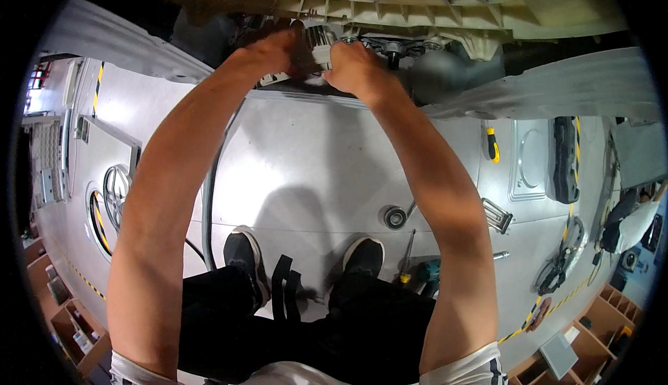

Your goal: The person manipulates internal wiring and components of a disassembled washing machine, connecting a grey electronic control module to the wire harness by hand while seated on the floor.

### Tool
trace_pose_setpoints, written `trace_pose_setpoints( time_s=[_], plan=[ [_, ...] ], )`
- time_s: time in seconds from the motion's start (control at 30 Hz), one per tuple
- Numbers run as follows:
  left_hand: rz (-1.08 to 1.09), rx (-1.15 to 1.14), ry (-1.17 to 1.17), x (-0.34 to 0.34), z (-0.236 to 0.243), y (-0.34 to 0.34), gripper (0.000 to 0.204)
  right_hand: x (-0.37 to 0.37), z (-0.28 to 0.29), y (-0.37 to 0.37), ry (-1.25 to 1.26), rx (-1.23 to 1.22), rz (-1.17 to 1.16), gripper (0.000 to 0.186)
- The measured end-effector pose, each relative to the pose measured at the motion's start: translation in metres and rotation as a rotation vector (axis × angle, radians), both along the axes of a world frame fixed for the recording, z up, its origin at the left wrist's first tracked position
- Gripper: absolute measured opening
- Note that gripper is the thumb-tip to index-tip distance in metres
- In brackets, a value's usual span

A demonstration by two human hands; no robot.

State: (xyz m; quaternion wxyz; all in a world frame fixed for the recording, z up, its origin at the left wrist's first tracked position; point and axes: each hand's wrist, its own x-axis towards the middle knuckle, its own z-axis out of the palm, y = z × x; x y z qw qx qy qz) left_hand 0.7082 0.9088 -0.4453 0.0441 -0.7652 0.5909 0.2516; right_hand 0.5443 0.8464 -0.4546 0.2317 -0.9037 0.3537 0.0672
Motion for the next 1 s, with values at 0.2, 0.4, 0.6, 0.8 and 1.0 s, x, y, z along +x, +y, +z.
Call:
trace_pose_setpoints(
  time_s=[0.2, 0.4, 0.6, 0.8, 1.0],
  plan=[
    [-0.174, -0.108, -0.134, -0.002, -0.002, -0.003, 0.072, -0.006, -0.021, 0.012, -0.16, -0.529, 0.122, 0.059],
    [-0.245, -0.087, -0.205, 0.002, 0.005, 0.002, 0.073, 0.008, -0.032, 0.021, -0.26, -0.582, 0.254, 0.041],
    [-0.249, -0.103, -0.178, -0.003, 0.017, 0.006, 0.073, 0.004, -0.045, 0.014, -0.377, -0.615, 0.263, 0.044],
    [-0.033, -0.506, -0.26, -0.053, 0.008, 0.046, 0.061, 0.001, -0.042, 0.008, -0.307, -0.497, 0.252, 0.049],
    [-0.411, -0.988, -0.062, -0.067, 0.021, 0.104, 0.037, 0.004, -0.015, 0.02, -0.48, -0.308, 0.206, 0.026]
  ],
)
